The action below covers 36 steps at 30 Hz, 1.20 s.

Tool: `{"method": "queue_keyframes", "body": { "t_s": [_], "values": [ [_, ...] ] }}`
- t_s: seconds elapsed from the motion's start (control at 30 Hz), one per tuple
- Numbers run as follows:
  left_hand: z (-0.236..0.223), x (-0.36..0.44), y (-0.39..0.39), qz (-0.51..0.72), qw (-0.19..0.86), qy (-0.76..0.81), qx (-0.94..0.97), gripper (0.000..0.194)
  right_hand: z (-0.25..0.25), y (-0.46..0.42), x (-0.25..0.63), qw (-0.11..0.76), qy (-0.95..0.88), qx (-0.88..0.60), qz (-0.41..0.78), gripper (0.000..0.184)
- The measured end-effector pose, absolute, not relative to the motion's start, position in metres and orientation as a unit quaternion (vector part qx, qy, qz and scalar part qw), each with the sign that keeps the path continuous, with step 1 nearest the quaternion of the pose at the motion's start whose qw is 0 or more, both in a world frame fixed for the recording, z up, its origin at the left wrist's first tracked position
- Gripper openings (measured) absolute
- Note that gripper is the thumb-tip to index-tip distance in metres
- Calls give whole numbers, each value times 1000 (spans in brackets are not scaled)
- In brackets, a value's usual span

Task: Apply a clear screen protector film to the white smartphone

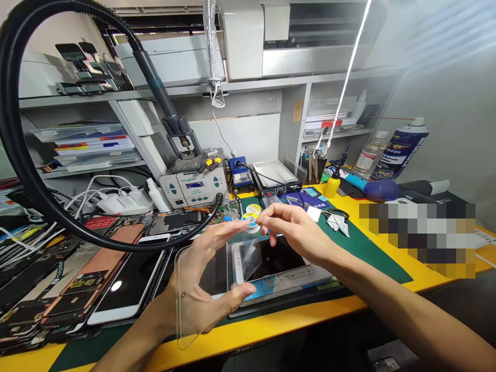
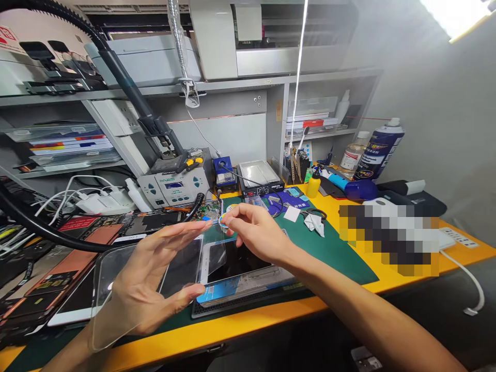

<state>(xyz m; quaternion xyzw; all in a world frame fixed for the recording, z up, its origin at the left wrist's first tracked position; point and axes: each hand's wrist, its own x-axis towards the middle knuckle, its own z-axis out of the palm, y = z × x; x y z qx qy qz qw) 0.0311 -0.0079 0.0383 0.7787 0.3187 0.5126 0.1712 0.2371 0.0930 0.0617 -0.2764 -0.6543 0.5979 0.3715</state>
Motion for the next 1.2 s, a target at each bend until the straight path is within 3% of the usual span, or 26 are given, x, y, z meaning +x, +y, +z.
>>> {"method": "queue_keyframes", "body": {
  "t_s": [0.27,0.73,1.2],
  "values": [
    [35,30,-9,520,177,323,770,90,62,94,237,370,-649,-258,612,21],
    [35,30,-7,513,173,339,770,89,61,93,239,348,-638,-251,639,18],
    [29,26,-6,528,168,337,761,91,65,89,238,414,-644,-275,582,31]
  ]
}}
